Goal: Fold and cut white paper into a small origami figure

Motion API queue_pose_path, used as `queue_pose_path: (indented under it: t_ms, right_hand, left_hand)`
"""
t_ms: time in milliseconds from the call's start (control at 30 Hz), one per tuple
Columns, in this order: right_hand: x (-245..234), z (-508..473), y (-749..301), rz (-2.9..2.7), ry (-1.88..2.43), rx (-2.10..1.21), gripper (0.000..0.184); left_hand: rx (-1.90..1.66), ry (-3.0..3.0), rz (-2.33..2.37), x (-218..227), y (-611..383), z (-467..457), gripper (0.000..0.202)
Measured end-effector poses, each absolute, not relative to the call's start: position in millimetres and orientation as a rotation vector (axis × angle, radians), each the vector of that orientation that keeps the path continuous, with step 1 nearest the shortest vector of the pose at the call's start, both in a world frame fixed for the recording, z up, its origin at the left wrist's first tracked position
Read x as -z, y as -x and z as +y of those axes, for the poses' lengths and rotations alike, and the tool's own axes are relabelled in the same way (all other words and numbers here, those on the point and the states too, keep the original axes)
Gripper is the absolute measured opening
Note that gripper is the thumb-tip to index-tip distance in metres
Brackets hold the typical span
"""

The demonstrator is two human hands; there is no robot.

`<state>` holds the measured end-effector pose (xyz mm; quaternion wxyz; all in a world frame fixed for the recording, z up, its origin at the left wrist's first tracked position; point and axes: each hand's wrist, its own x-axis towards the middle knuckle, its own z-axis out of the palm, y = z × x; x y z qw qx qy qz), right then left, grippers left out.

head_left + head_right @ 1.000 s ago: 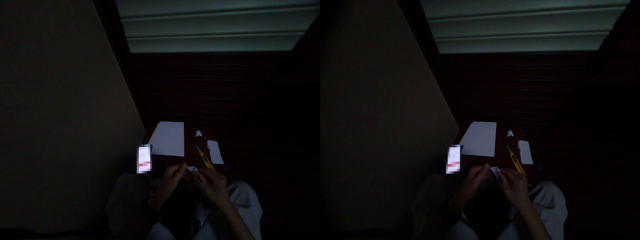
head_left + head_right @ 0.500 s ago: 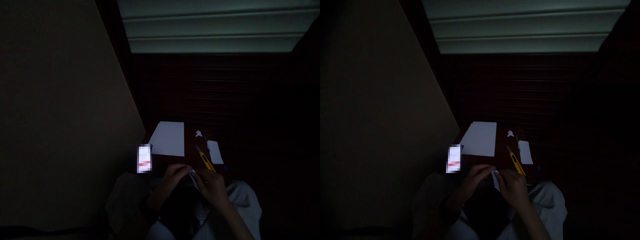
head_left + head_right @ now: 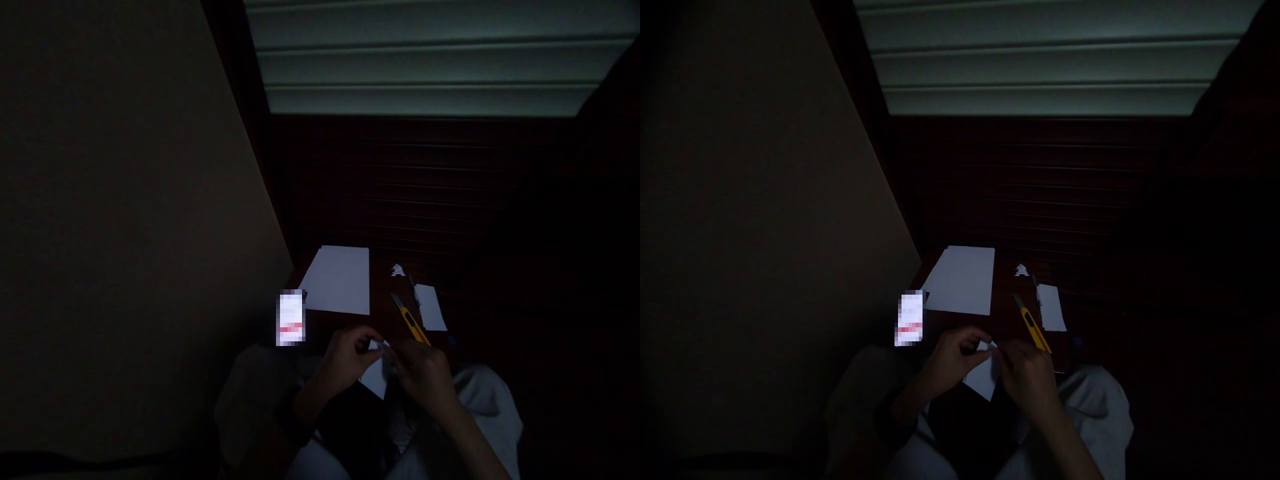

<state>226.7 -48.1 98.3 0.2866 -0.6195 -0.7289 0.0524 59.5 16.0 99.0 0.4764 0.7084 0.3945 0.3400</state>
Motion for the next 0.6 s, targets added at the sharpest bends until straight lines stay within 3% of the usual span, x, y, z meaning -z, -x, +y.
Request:
queue_pose_path:
  t_ms: [233, 433, 600]
  right_hand:
    - [-98, -48, -227, -1.958, 1.650, -0.199, 0.019]
    - [-99, -47, -227, -1.906, 1.589, -0.224, 0.020]
    - [-101, -43, -226, -1.629, 1.569, -0.503, 0.022]
  left_hand:
    - [-0.805, -1.670, 0.957, -95, -57, 22, 0.009]
    - [-0.801, -1.582, 0.968, -93, -53, 26, 0.018]
    - [-0.817, -1.391, 0.966, -94, -53, 29, 0.023]
